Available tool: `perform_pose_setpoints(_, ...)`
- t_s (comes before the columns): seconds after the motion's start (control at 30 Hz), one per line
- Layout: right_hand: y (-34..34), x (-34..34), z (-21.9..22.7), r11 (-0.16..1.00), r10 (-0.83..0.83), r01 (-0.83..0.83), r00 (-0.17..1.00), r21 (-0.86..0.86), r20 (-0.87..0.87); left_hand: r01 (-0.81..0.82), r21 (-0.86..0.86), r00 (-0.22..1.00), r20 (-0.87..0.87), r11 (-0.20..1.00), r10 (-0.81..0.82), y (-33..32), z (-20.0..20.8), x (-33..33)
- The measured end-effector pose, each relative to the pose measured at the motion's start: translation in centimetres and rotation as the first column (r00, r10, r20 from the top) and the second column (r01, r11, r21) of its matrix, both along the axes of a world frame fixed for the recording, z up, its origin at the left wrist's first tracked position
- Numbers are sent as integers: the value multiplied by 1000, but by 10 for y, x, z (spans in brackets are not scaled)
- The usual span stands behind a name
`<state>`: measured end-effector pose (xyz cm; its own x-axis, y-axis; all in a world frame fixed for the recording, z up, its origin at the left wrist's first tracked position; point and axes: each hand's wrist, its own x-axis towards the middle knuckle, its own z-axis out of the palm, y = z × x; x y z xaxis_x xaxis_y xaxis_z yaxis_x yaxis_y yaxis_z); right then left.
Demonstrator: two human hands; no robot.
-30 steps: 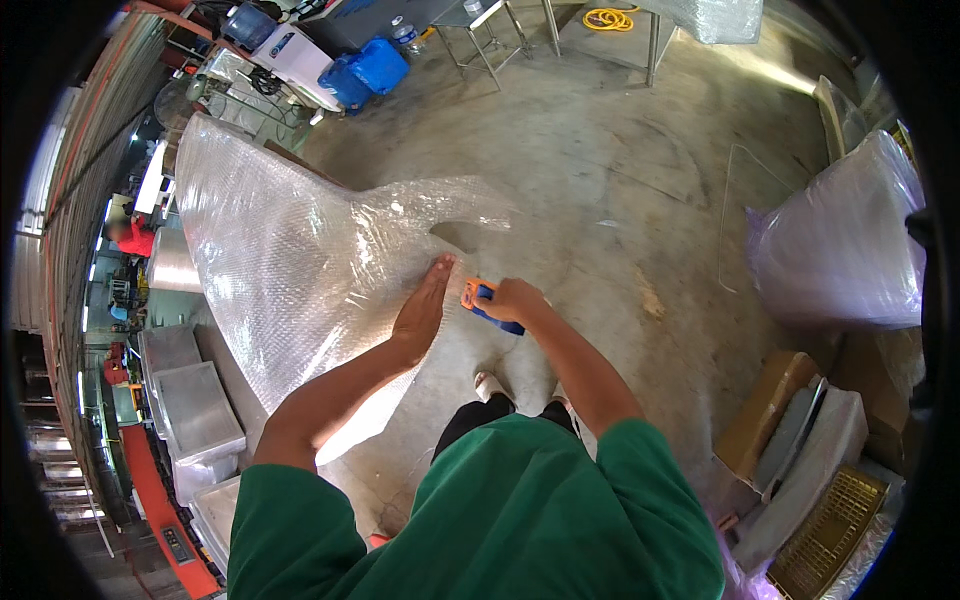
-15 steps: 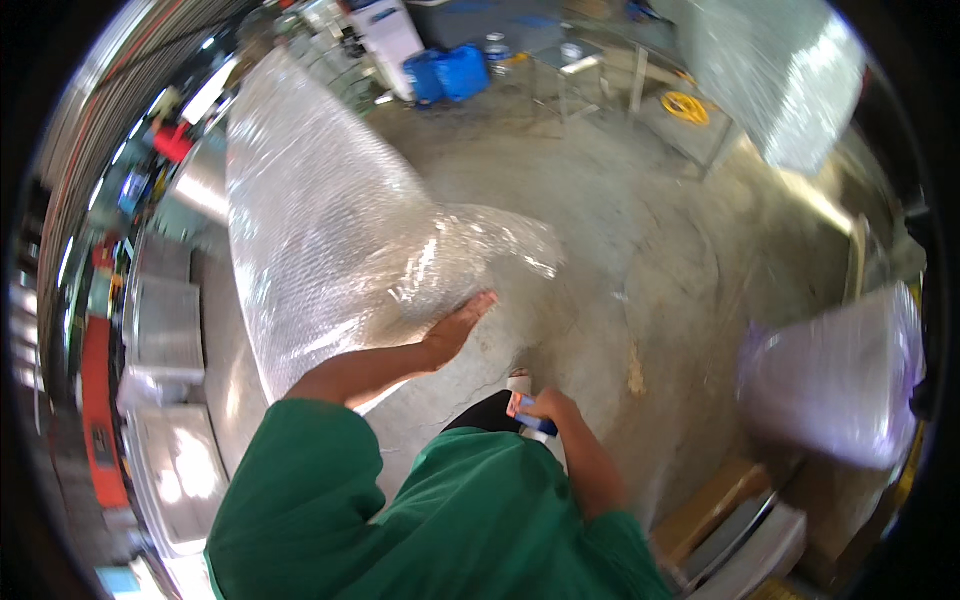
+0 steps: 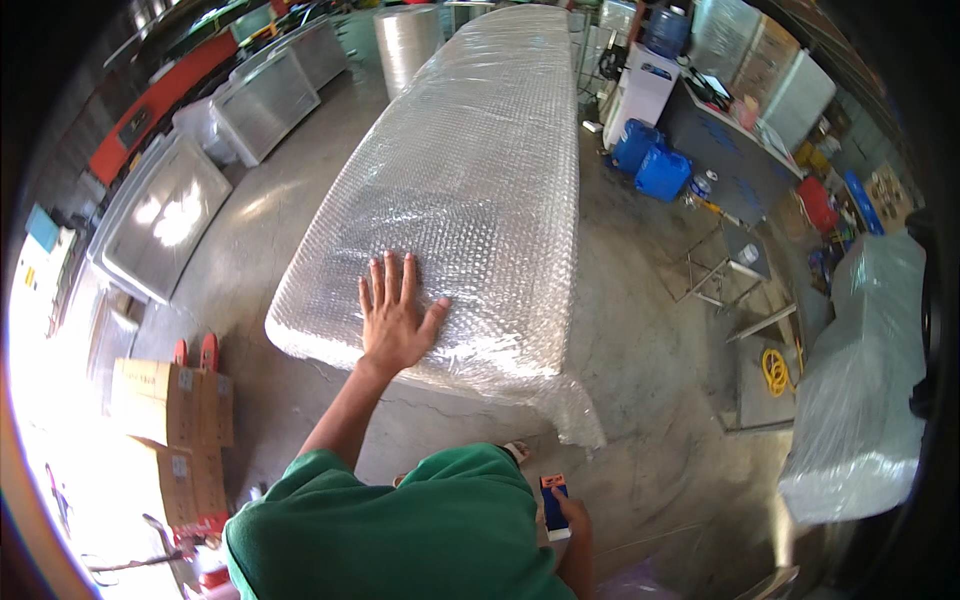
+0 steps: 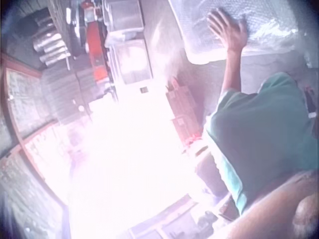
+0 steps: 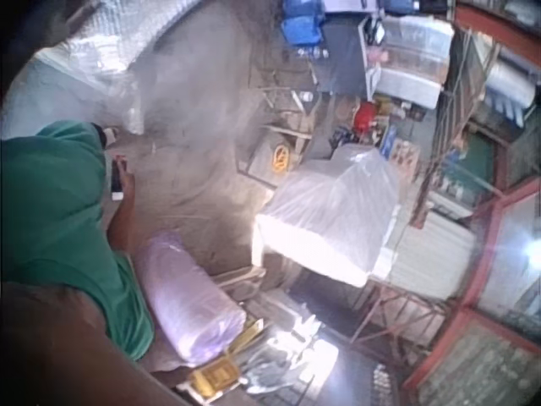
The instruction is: The person wraps a large piece of furniture with bubble wrap and secures it with packing tape. They then write on the wrapped surface with a marker and place the marker on a nearby table.
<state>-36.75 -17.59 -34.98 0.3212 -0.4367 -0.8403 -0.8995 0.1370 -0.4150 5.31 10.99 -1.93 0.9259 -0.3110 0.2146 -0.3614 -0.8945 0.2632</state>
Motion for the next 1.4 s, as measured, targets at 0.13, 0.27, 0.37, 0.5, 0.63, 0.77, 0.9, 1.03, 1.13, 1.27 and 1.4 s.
perform_pose_setpoints(0.13,-95,52,51,956,162,-161,987,-246,-15,-110,-78,994,0,991,110,-3,10,-8)
perform_pose_setpoints(0.27,-152,138,116,930,191,-112,961,-351,200,-124,-101,990,-83,987,116,-4,11,-5)
perform_pose_setpoints(0.37,-186,207,150,912,264,-109,894,-396,361,-190,-57,977,-106,980,183,-22,19,-11)
perform_pose_setpoints(0.5,-219,303,235,927,335,-148,739,-344,584,-262,-191,962,-134,946,239,-52,13,-26)
perform_pose_setpoints(0.63,-183,394,389,777,623,-170,75,-606,779,-263,-461,965,-124,848,232,-84,9,-65)
perform_pose_setpoints(0.77,-80,454,502,534,661,-269,-459,-802,594,-196,-729,978,-95,655,186,-100,9,-108)
perform_pose_setpoints(0.9,62,494,529,-69,791,-284,-599,-956,121,-184,-825,947,-3,534,322,-142,5,-137)
perform_pose_setpoints(1.03,183,518,475,-358,697,-210,-709,-910,-111,-240,-833,895,10,499,446,-168,-5,-153)
perform_pose_setpoints(1.13,233,525,435,-459,633,-117,-739,-881,-231,-215,-860,879,36,463,476,-184,-16,-176)
perform_pose_setpoints(1.27,250,530,397,-474,620,-100,-744,-875,-250,-227,-894,842,20,387,539,-196,-30,-209)
perform_pose_setpoints(1.4,216,514,423,-454,576,58,-742,-889,-342,-270,-854,822,37,444,569,-210,-17,-226)
